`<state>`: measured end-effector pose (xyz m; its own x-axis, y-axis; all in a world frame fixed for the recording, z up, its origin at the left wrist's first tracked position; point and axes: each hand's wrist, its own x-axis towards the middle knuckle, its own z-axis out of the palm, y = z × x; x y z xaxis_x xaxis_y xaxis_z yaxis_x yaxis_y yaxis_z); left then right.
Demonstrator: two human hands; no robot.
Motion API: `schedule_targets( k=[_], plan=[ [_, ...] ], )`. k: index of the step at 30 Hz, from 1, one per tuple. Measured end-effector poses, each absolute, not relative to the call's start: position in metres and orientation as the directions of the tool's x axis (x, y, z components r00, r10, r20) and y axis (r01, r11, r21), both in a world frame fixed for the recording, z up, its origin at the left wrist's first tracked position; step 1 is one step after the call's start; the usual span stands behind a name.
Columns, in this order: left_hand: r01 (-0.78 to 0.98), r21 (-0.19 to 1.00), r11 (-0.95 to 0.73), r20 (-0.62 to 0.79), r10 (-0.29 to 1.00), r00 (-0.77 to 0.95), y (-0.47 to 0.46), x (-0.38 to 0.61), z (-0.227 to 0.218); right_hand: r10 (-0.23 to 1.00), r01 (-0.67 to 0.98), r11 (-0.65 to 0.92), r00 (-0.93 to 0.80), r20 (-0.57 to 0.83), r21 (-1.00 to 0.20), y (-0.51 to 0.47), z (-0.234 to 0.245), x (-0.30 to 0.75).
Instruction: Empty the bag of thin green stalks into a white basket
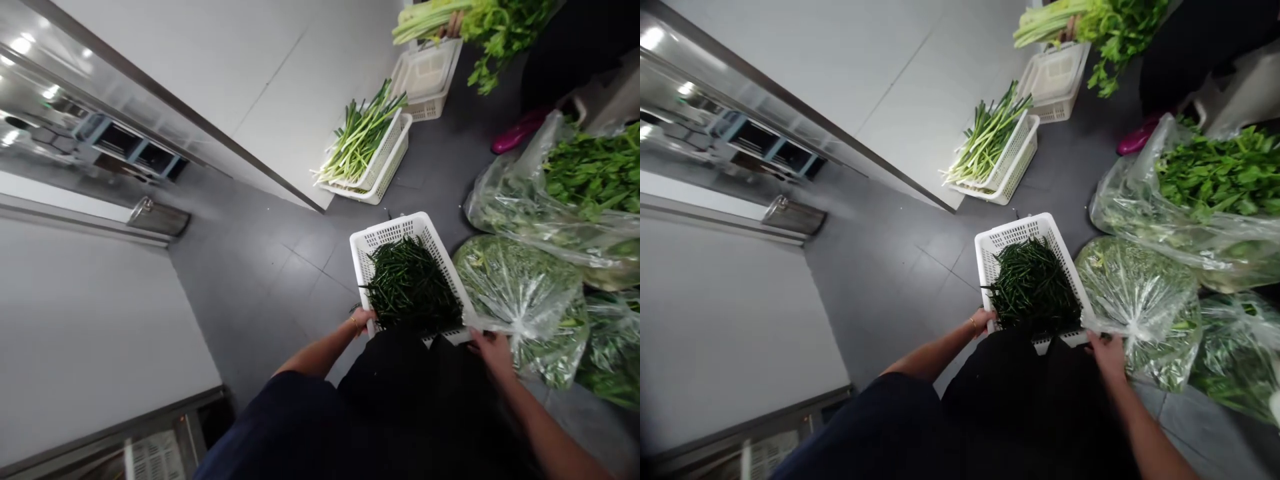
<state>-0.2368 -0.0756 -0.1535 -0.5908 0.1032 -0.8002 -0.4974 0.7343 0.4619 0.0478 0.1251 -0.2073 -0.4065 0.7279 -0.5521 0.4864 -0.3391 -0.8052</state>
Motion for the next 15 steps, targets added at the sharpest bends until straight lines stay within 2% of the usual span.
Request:
schedule_targets(
  k=[2,4,6,11,15],
  plan=[
    [-0.496,0.509,0.703,-0.778,0.129,-0.615,-0.073,-0.237,-0.155,0.702,0.477,-0.471,-0.307,-0.643,-0.742,0.126,-0.199,0.041],
    [-0.493,0.57,0.658,-0.742,0.153,-0.653,-0.069,-0.238,-0.153,0.707,0.552,-0.426,-0.291,-0.644,-0.717,0.131,-0.184,0.032],
    [-0.482,0.625,0.614,-0.703,0.176,-0.689,-0.064,-0.241,-0.146,0.747,0.594,-0.316,-0.325,-0.58,-0.74,0.14,-0.165,0.02],
    [-0.417,0.739,0.529,-0.614,0.274,-0.741,-0.043,-0.249,-0.114,0.847,0.481,-0.228,-0.331,-0.416,-0.847,0.16,-0.115,0.011],
    [-0.326,0.827,0.458,-0.51,0.37,-0.776,-0.012,-0.25,-0.082,0.911,0.542,-0.113,-0.279,-0.305,-0.833,0.159,-0.089,0.059]
  ],
)
